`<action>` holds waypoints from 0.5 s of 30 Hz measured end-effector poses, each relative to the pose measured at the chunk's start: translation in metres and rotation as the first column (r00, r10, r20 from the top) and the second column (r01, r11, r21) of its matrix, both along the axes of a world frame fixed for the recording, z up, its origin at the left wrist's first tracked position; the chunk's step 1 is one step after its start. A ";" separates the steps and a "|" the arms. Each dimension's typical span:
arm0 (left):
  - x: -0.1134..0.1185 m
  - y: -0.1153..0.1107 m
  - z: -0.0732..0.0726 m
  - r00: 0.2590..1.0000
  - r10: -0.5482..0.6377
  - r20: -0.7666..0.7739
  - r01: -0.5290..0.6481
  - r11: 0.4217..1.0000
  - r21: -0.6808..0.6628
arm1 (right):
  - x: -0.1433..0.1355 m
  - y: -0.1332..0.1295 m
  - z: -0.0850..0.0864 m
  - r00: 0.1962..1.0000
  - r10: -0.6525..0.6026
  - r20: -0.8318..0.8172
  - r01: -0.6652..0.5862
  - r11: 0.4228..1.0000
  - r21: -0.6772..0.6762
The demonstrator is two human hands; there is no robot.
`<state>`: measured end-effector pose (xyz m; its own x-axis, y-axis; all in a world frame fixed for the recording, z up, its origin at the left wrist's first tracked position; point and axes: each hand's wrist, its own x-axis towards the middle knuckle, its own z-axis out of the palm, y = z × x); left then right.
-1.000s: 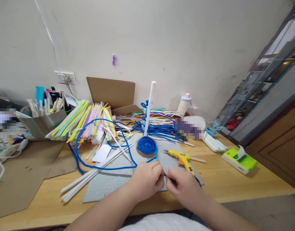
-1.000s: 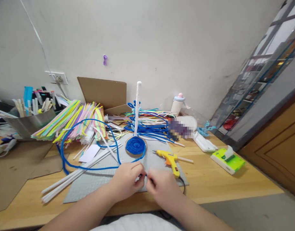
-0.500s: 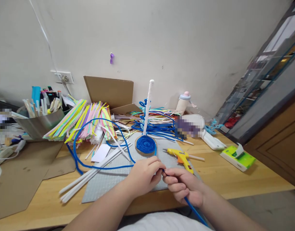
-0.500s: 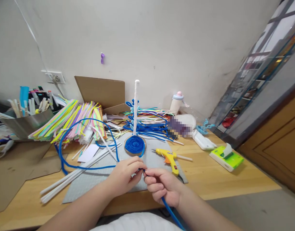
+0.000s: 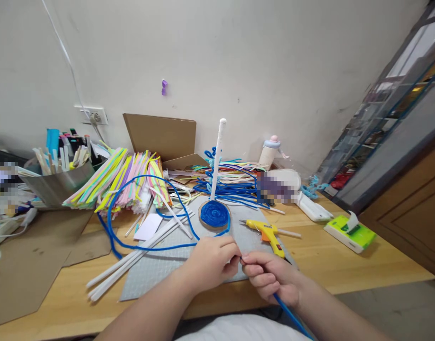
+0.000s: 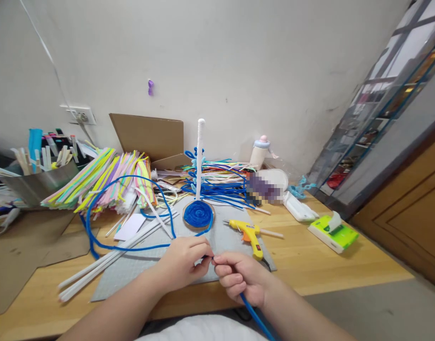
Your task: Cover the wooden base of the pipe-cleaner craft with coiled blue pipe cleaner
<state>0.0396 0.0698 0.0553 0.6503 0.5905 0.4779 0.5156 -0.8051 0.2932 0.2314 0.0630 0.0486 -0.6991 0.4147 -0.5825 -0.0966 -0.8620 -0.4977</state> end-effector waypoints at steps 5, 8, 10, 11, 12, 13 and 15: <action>0.003 -0.001 -0.003 0.996 0.078 0.037 -0.075 0.993 -0.087 | -0.015 -0.020 -0.004 0.797 -0.528 0.294 -0.037 0.443 0.896; 0.003 -0.001 -0.002 0.994 0.106 0.010 -0.104 0.988 -0.110 | -0.018 -0.024 -0.006 0.742 -0.602 0.295 -0.155 0.273 0.949; 0.002 0.000 -0.001 0.996 0.090 -0.012 -0.091 0.991 -0.098 | -0.017 -0.022 -0.005 0.818 -0.457 0.349 -0.079 0.513 0.855; 0.002 0.000 -0.001 0.997 0.073 -0.017 -0.074 0.993 -0.090 | -0.015 -0.021 -0.003 0.872 -0.360 0.333 -0.024 0.647 0.762; 0.002 0.000 -0.001 0.998 0.053 -0.021 -0.055 0.995 -0.084 | -0.013 -0.020 -0.002 0.919 -0.277 0.282 0.026 0.755 0.656; 0.002 0.000 -0.001 0.999 0.037 -0.022 -0.038 0.996 -0.077 | -0.011 -0.019 0.000 0.951 -0.226 0.212 0.072 0.827 0.558; 0.002 0.000 -0.002 1.000 0.019 -0.016 -0.020 0.998 -0.066 | -0.007 -0.017 0.001 0.972 -0.219 0.087 0.164 0.892 0.422</action>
